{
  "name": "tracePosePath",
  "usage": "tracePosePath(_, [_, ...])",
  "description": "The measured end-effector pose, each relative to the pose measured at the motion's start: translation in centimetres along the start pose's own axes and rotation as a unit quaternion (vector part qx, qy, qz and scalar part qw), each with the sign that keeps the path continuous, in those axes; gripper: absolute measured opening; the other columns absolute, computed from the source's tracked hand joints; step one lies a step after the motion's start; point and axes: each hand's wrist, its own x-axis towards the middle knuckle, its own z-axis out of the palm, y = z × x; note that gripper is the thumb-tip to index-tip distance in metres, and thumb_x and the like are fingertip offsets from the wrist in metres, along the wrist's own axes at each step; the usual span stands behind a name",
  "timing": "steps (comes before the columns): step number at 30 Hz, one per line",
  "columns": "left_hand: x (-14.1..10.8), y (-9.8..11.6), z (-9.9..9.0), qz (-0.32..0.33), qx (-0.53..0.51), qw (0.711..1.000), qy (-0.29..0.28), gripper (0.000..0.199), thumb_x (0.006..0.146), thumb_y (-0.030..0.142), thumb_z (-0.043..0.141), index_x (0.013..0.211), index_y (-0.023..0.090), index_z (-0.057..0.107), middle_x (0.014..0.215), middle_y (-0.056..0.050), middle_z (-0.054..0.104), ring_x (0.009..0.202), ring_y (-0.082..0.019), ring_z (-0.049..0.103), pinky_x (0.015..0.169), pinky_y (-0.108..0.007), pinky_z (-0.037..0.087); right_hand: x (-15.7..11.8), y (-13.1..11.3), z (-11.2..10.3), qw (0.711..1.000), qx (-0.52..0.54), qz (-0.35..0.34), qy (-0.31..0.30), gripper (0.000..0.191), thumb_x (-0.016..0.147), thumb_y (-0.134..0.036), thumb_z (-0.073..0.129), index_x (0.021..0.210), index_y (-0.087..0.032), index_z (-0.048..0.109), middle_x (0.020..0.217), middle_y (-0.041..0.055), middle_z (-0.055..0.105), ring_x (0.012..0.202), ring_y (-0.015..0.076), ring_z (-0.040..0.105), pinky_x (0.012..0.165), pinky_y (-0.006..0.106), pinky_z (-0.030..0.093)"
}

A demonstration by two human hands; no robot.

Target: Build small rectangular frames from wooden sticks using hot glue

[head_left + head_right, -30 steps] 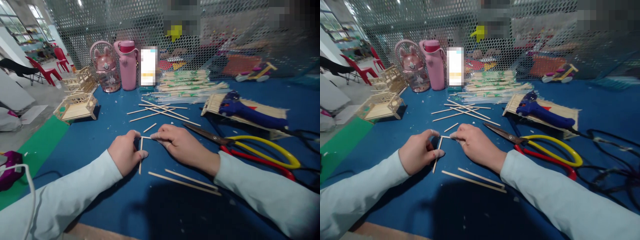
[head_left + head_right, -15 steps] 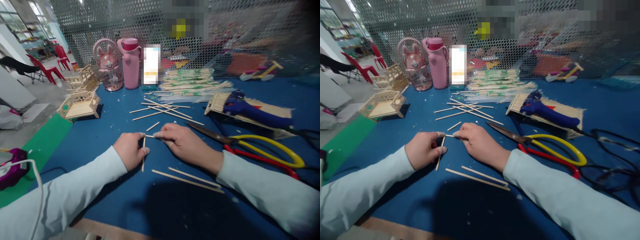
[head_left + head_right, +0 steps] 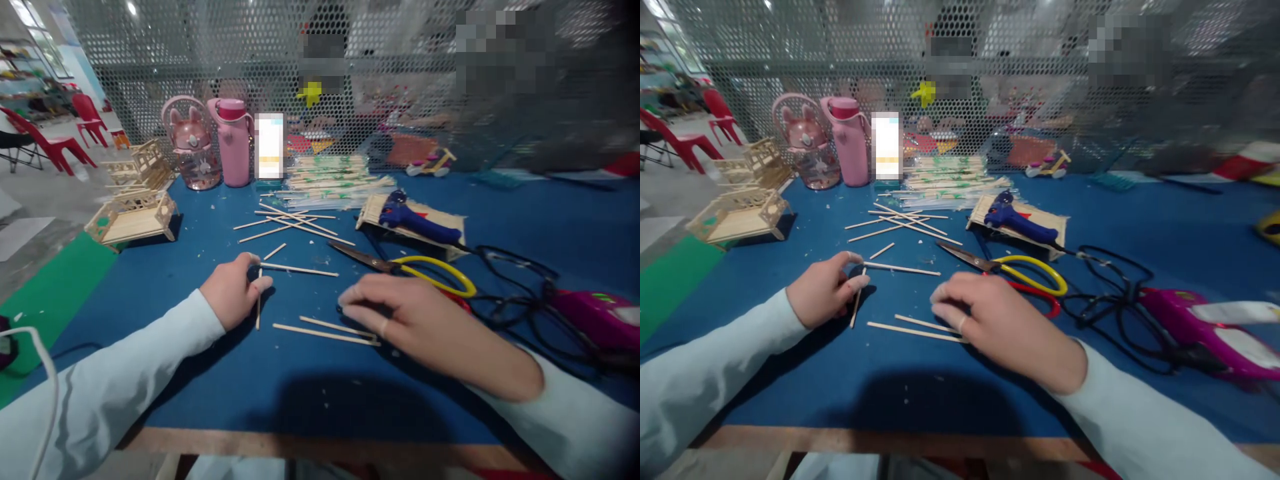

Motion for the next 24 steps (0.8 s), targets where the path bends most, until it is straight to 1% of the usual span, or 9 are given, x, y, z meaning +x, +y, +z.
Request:
tracePosePath(2, [0.0, -0.1, 0.1, 0.000, -0.009, 1.000, 0.000, 0.028, 0.084, 0.027, 0.044, 0.108, 0.014, 0.051, 0.051, 0.003, 0.057, 0.042, -0.013, 0.057, 0.057, -0.024, 0.046, -1.0, -0.1, 0.7, 0.999, -0.004, 0.005, -0.040, 0.021, 0.086, -0.028, 0.045, 0.086, -0.021, 0.065, 0.083, 0.0055, 0.063, 0.077, 0.0176, 0.059, 0.070, 0.030, 0.046])
tracePosePath(5, [0.1, -0.2, 0.1, 0.003, -0.004, 1.000, -0.005, 0.025, 0.084, 0.020, 0.041, 0.105, 0.014, 0.054, 0.053, 0.002, 0.058, 0.041, -0.012, 0.057, 0.056, -0.023, 0.047, -1.4, -0.3, 1.5, 0.998, -0.023, 0.009, -0.062, 0.027, 0.087, -0.025, 0.040, 0.080, -0.020, 0.066, 0.079, 0.0060, 0.061, 0.074, 0.0169, 0.058, 0.068, 0.029, 0.045])
tracePosePath(9, [0.4, -0.2, 0.1, 0.005, 0.031, 0.999, -0.009, 0.022, 0.081, 0.019, 0.046, 0.098, 0.015, 0.060, 0.053, 0.001, 0.060, 0.043, -0.013, 0.057, 0.058, -0.024, 0.048, -0.2, -0.8, 0.7, 0.997, -0.030, -0.007, -0.069, 0.026, 0.086, -0.023, 0.043, 0.072, -0.020, 0.064, 0.073, 0.0040, 0.061, 0.069, 0.0155, 0.057, 0.064, 0.026, 0.043])
tracePosePath(11, [0.6, -0.2, 0.2, 0.010, 0.052, 0.999, 0.001, 0.022, 0.080, 0.021, 0.050, 0.097, 0.016, 0.061, 0.054, 0.001, 0.061, 0.047, -0.014, 0.059, 0.061, -0.025, 0.048, 1.2, -1.0, 0.2, 0.998, -0.029, -0.030, -0.050, 0.023, 0.086, -0.025, 0.045, 0.074, -0.020, 0.065, 0.075, 0.0033, 0.062, 0.071, 0.0155, 0.057, 0.065, 0.026, 0.042])
tracePosePath(13, [0.7, -0.2, 0.3, 0.016, 0.070, 0.997, 0.009, 0.022, 0.079, 0.022, 0.052, 0.098, 0.016, 0.062, 0.056, 0.001, 0.062, 0.050, -0.014, 0.060, 0.063, -0.025, 0.048, 3.3, -1.0, 0.4, 0.997, -0.040, -0.062, -0.011, 0.022, 0.087, -0.024, 0.045, 0.082, -0.019, 0.066, 0.080, 0.0047, 0.063, 0.077, 0.0165, 0.057, 0.069, 0.027, 0.042])
tracePosePath(16, [0.8, -0.2, 0.4, 0.007, 0.090, 0.996, 0.009, 0.022, 0.079, 0.023, 0.053, 0.099, 0.017, 0.062, 0.060, 0.000, 0.063, 0.055, -0.015, 0.062, 0.065, -0.026, 0.048, 6.6, -0.5, 2.1, 0.990, -0.059, -0.126, 0.023, 0.021, 0.085, -0.022, 0.050, 0.098, -0.017, 0.065, 0.089, 0.0080, 0.061, 0.084, 0.0179, 0.055, 0.075, 0.028, 0.041])
tracePosePath(18, [0.7, -0.1, 0.5, -0.004, 0.099, 0.995, 0.016, 0.024, 0.079, 0.023, 0.054, 0.102, 0.017, 0.060, 0.064, -0.001, 0.064, 0.060, -0.017, 0.063, 0.067, -0.027, 0.047, 8.1, 0.0, 3.6, 0.988, -0.047, -0.143, 0.020, 0.021, 0.083, -0.017, 0.051, 0.097, -0.017, 0.067, 0.087, 0.0074, 0.061, 0.081, 0.0164, 0.055, 0.073, 0.026, 0.041])
tracePosePath(21, [0.6, -0.1, 0.6, -0.005, 0.117, 0.992, 0.036, 0.037, 0.078, 0.024, 0.056, 0.113, 0.015, 0.051, 0.072, -0.004, 0.066, 0.069, -0.020, 0.064, 0.069, -0.029, 0.047, 9.0, 0.6, 5.0, 0.990, -0.013, -0.139, 0.036, 0.022, 0.082, -0.012, 0.051, 0.092, -0.017, 0.070, 0.079, 0.0053, 0.061, 0.074, 0.0140, 0.056, 0.068, 0.024, 0.041])
tracePosePath(24, [0.5, -0.3, 0.4, -0.003, 0.143, 0.988, 0.056, 0.050, 0.076, 0.029, 0.059, 0.121, 0.014, 0.042, 0.082, -0.007, 0.066, 0.074, -0.023, 0.063, 0.068, -0.033, 0.047, 8.9, 0.7, 5.1, 0.990, 0.003, -0.135, 0.042, 0.021, 0.081, -0.012, 0.053, 0.091, -0.017, 0.070, 0.078, 0.0047, 0.061, 0.074, 0.0137, 0.056, 0.068, 0.023, 0.041])
